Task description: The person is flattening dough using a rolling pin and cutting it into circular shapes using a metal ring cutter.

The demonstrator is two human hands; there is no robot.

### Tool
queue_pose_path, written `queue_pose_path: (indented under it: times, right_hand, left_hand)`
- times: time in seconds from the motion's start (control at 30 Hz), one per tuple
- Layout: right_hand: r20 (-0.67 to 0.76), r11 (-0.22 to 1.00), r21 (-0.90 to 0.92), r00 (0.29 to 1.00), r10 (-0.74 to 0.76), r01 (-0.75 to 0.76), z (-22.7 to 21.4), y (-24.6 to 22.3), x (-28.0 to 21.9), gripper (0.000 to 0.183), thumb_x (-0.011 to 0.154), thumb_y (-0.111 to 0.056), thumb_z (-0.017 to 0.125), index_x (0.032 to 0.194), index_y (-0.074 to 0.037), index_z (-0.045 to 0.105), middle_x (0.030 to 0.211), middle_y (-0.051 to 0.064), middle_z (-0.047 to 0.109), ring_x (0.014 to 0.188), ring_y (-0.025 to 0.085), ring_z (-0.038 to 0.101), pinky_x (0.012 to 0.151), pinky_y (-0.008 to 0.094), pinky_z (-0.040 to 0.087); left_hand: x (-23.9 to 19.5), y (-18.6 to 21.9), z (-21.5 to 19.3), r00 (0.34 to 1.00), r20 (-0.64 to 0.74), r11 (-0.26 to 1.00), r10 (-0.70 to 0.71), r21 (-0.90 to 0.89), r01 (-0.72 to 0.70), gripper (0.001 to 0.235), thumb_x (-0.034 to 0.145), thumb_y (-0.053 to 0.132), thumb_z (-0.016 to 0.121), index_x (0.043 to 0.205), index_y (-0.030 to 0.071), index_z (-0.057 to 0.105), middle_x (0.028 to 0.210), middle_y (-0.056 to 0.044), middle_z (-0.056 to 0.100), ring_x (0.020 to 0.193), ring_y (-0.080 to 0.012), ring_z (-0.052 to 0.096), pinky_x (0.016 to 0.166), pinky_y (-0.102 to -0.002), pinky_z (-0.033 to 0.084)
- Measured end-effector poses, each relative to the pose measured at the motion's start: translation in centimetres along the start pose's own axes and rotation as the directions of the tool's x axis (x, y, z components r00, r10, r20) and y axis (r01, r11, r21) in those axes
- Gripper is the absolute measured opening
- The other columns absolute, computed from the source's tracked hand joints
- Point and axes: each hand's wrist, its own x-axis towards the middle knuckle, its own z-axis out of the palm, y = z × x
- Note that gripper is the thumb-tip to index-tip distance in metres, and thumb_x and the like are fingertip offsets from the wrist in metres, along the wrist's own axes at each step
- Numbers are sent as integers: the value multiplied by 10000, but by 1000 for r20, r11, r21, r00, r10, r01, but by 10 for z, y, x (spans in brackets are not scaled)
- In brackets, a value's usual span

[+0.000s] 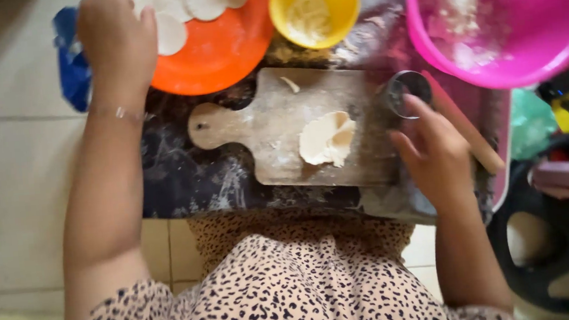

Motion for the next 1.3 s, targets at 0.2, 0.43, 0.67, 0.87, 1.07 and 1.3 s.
queue_pose_path:
  times: [0.2,0.43,0.67,0.87,1.07,1.3]
  right_hand:
    - [-32,960,-59,961,-276,274,14,-13,48,164,958,86,716,1096,65,630,944,200,625,729,353,578,675,433,481]
    - [-154,923,-228,925,-348,309,56,-4,89,166,952,9,735,1109,7,681,874,161,654,641,336,617,589,426,509]
    - [-255,930,-333,935,-248,156,11,52,35,185,1111,-256,743,1165,-80,726,916,125,630,865,357,636,797,450,516]
    - [-140,898,-438,990,-31,-34,-15,100,-23,368,910,-188,851,1117,69,689,1103,256,601,1061,468,576,960,529,471]
    - [-74,906,-419,997,27,-55,-8,118,-37,470,900,-254,837,1218,65,704,1100,228,595,1093,431,580,961,508,484]
    - [-125,960,-274,992,21,-54,-38,57,-43,422,865,52,726,1285,46,692,1122,217,612,974,394,585,855,467,482]
  left_hand:
    - [-35,122,-60,995,67,928,-71,-361,90,69,936,-22,680,986,12,649,896,-120,647,771,-289,609,719,-400,507]
    - [-119,244,-38,870,283,847,404,-475,-238,710,968,429,622,1455,-71,489,1569,-222,398,1489,-328,335,1214,-600,172]
    - [-135,252,4,910,195,862,365,-440,-252,989,886,754,488,1432,-71,493,1494,-266,487,1425,-389,440,1217,-626,144]
    - [-139,250,1,876,304,834,374,-523,-174,1092,842,792,501,1504,-67,371,1560,-273,385,1463,-410,370,1215,-628,140]
    - [-126,256,-4,737,563,919,374,-334,-211,1242,789,911,362,1586,-26,191,1681,-216,99,1564,-344,85,1242,-582,-8]
    - [-88,216,-56,816,468,720,339,-687,95,915,963,714,123,1592,51,163,1691,-134,46,1577,-248,47,1310,-438,46]
